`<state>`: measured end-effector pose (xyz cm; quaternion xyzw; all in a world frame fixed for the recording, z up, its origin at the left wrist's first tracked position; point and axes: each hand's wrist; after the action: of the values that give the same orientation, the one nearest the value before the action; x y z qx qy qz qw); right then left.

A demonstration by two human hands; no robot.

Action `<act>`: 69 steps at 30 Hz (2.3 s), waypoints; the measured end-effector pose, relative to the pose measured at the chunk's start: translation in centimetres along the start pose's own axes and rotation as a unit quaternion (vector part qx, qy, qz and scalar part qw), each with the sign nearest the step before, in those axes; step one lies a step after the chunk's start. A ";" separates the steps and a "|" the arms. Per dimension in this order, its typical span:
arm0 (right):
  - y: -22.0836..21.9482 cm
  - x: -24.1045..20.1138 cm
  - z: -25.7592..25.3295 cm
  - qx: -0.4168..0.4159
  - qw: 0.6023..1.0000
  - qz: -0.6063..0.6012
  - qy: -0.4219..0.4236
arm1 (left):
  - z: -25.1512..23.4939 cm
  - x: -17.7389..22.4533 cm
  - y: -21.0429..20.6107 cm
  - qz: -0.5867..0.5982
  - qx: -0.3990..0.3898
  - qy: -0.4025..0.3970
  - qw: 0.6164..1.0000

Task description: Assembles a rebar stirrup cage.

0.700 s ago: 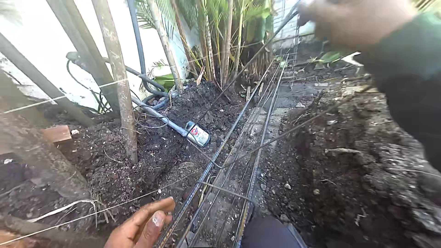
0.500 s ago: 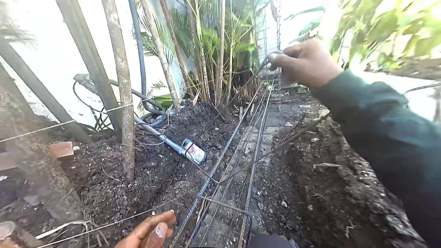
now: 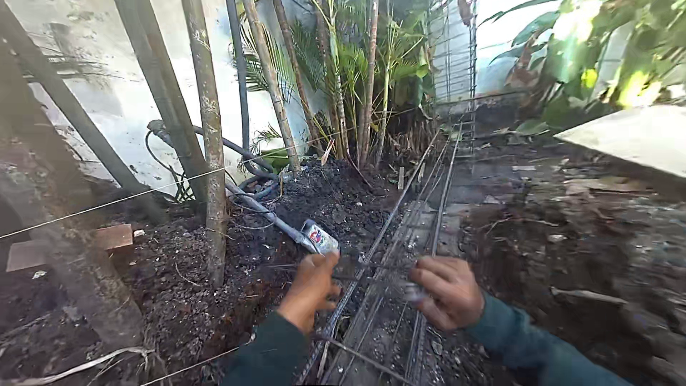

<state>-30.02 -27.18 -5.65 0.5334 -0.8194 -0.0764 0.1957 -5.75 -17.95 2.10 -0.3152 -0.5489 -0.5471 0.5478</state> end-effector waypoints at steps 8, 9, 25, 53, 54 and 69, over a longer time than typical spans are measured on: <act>-3.2 3.0 5.4 -0.221 0.962 -0.107 -0.120 | -10.2 -7.6 -3.8 -0.292 -0.082 -0.007 0.953; -3.1 3.5 5.5 -0.238 0.954 -0.117 -0.140 | -10.8 -7.9 -3.9 -0.285 -0.080 -0.006 0.955; -5.3 6.5 7.3 -0.149 0.770 -0.109 -0.611 | -13.1 -7.9 -5.2 -0.314 -0.020 0.062 0.947; -19.7 17.7 0.7 0.002 0.606 -0.346 -0.717 | -17.0 -7.3 -6.3 0.067 0.311 -0.029 0.948; -18.7 17.8 0.3 0.016 0.617 -0.338 -0.710 | -17.0 -7.3 -6.9 0.085 0.296 -0.010 0.951; -5.9 9.6 3.5 0.204 0.695 -0.235 -0.648 | -13.7 -6.7 -10.3 0.149 0.217 -0.029 0.964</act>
<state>-29.89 -38.65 -8.53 0.5536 -0.5865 -0.2776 -0.5220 -10.61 -31.29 -9.55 -0.2826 -0.6171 -0.3174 0.6623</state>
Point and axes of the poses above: each hand's wrist, its own z-axis away from the middle knuckle, its own y-axis out of the back of the hand, x = y × z
